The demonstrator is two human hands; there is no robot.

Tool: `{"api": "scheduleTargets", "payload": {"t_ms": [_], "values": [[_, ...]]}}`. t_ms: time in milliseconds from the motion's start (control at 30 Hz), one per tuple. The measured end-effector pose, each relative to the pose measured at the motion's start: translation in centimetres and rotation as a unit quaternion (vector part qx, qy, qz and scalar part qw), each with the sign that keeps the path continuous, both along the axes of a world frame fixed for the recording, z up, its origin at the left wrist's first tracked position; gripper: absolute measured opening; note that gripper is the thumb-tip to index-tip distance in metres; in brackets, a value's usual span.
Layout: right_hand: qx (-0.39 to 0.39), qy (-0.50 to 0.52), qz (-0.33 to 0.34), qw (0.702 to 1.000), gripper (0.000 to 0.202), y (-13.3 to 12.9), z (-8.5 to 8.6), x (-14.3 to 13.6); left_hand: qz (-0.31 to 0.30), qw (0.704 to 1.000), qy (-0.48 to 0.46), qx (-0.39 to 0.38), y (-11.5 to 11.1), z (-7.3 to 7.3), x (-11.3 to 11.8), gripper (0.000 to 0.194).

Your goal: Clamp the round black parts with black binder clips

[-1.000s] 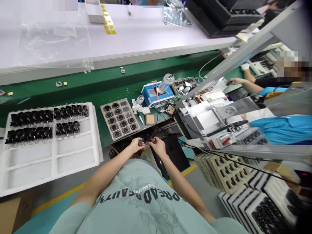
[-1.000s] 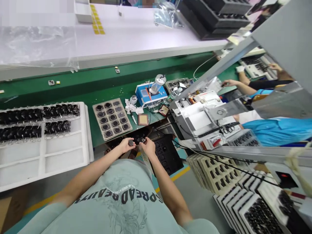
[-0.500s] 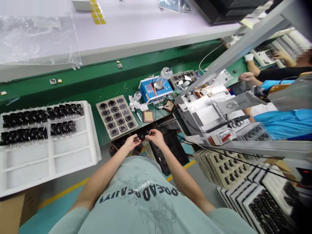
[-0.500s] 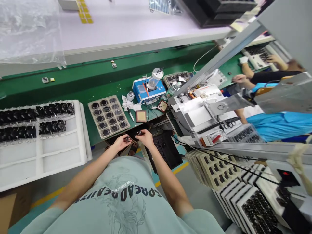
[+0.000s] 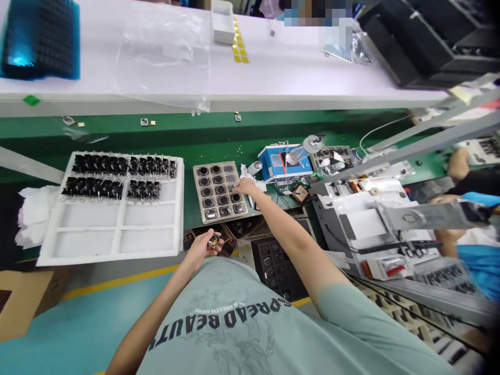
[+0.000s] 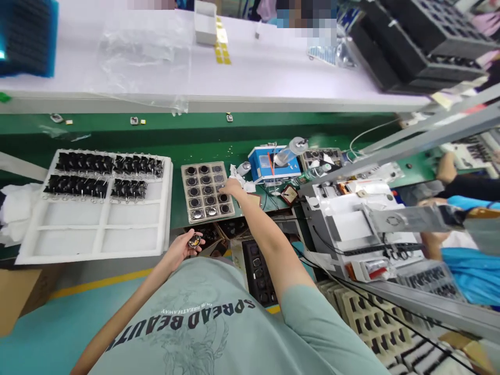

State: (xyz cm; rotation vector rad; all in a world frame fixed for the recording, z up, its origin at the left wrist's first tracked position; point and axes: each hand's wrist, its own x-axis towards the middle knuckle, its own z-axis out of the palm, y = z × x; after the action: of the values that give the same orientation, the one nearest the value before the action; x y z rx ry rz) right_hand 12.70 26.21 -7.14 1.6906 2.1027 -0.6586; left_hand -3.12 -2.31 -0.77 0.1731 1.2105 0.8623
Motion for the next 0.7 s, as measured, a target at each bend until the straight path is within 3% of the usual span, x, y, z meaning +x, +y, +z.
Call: {"api": "scheduleTargets", "payload": {"t_ms": [100, 200, 367, 533, 633, 700], "values": [[-0.030, -0.059, 0.030, 0.997, 0.054, 1.5, -0.1, -1.8, 0.006, 1.000, 0.026, -0.002, -0.8, 0.0, -1.5, 0.046], [-0.039, -0.082, 0.048, 0.995, 0.053, 1.9, -0.5, -3.1, 0.019, 0.999, 0.036, -0.006, -1.2, -0.1, -2.8, 0.049], [0.002, -0.091, 0.021, 0.996, 0.052, 0.6, -1.3, -4.0, 0.017, 0.999, 0.035, 0.012, -0.9, -0.1, -4.3, 0.027], [0.064, -0.036, -0.053, 0.996, 0.052, -2.7, -1.2, -3.3, 0.023, 0.997, 0.076, 0.001, 0.2, -0.7, -4.7, 0.021], [0.098, 0.084, -0.125, 0.984, 0.043, -6.3, -0.7, -2.4, 0.041, 0.994, 0.098, 0.018, 1.4, -1.0, -4.6, 0.020], [0.089, 0.201, -0.170, 0.961, 0.039, -9.8, -0.2, -2.0, 0.061, 0.991, 0.117, 0.037, 2.4, -1.0, -4.3, 0.020]]}}
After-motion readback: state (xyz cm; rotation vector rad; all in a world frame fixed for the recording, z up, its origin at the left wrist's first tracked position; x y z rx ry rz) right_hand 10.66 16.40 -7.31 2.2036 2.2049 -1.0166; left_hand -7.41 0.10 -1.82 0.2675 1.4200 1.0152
